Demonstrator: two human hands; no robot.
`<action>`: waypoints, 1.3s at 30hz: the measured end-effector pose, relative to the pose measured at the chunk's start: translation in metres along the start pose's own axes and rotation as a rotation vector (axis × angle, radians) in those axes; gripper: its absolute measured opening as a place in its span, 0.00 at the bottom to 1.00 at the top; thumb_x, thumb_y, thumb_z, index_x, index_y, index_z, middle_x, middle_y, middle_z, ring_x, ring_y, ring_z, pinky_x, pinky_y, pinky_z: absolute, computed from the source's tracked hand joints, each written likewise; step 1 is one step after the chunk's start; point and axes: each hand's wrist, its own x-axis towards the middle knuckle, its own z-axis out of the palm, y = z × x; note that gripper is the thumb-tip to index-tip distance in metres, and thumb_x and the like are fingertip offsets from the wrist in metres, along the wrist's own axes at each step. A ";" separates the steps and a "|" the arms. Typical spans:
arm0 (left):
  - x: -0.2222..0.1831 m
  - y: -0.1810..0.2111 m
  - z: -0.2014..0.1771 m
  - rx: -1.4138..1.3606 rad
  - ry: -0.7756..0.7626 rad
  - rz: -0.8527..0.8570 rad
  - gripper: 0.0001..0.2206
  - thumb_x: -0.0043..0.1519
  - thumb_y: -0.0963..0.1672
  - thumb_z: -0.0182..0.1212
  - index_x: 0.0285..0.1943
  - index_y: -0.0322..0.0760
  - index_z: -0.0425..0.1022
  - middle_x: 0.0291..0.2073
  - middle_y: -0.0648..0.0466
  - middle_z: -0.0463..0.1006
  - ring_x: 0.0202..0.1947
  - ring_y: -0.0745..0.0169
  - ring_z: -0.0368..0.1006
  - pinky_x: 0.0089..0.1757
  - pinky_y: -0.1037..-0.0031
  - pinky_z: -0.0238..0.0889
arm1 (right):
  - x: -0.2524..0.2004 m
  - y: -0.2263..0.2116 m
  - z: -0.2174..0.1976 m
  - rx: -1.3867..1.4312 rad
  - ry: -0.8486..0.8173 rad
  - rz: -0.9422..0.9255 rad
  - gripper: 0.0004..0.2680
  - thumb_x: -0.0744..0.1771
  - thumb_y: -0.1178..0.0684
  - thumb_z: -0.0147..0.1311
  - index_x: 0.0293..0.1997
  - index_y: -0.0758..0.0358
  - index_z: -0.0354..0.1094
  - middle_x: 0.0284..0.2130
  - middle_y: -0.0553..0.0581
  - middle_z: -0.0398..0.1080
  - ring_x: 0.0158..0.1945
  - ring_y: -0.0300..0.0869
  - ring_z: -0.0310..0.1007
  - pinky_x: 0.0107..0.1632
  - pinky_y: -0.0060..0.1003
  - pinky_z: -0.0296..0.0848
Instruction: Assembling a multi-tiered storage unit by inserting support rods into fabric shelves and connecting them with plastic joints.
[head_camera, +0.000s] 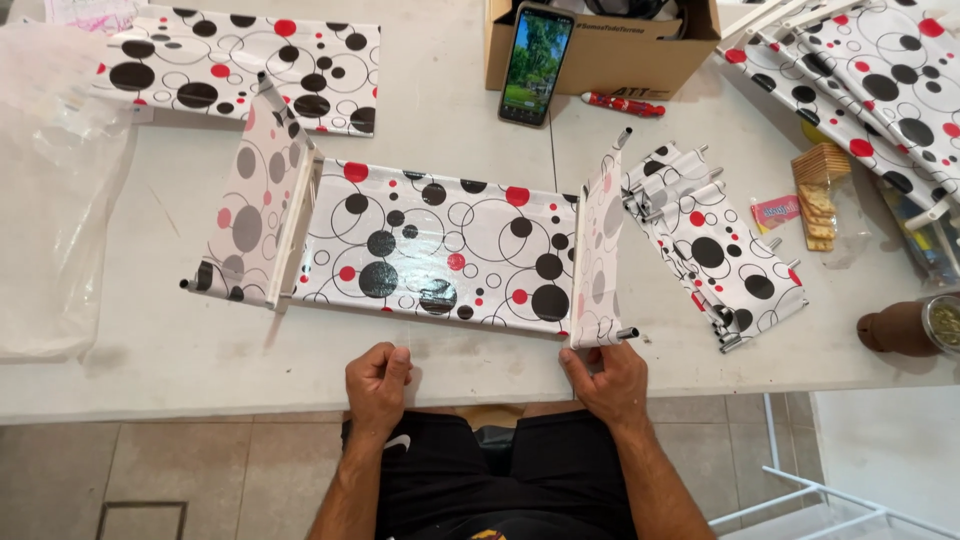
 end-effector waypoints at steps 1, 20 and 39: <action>0.000 -0.001 0.000 -0.002 0.000 0.001 0.21 0.67 0.48 0.60 0.18 0.41 0.72 0.07 0.56 0.68 0.12 0.70 0.58 0.20 0.79 0.54 | 0.000 -0.001 0.000 0.009 0.001 0.004 0.14 0.63 0.41 0.67 0.29 0.57 0.67 0.16 0.54 0.65 0.23 0.48 0.73 0.27 0.40 0.74; -0.007 0.006 -0.004 0.123 -0.021 -0.048 0.20 0.68 0.49 0.55 0.21 0.39 0.69 0.17 0.60 0.69 0.23 0.69 0.64 0.32 0.73 0.58 | 0.004 0.053 -0.057 -0.031 0.090 0.070 0.08 0.64 0.52 0.63 0.45 0.59 0.74 0.36 0.49 0.76 0.29 0.37 0.72 0.37 0.33 0.72; -0.032 0.073 0.031 0.053 -0.258 0.140 0.23 0.67 0.53 0.51 0.20 0.40 0.67 0.15 0.60 0.68 0.20 0.70 0.63 0.27 0.74 0.55 | 0.055 0.207 -0.141 -0.380 0.339 0.510 0.20 0.64 0.43 0.65 0.54 0.66 0.69 0.46 0.64 0.70 0.48 0.56 0.69 0.52 0.48 0.66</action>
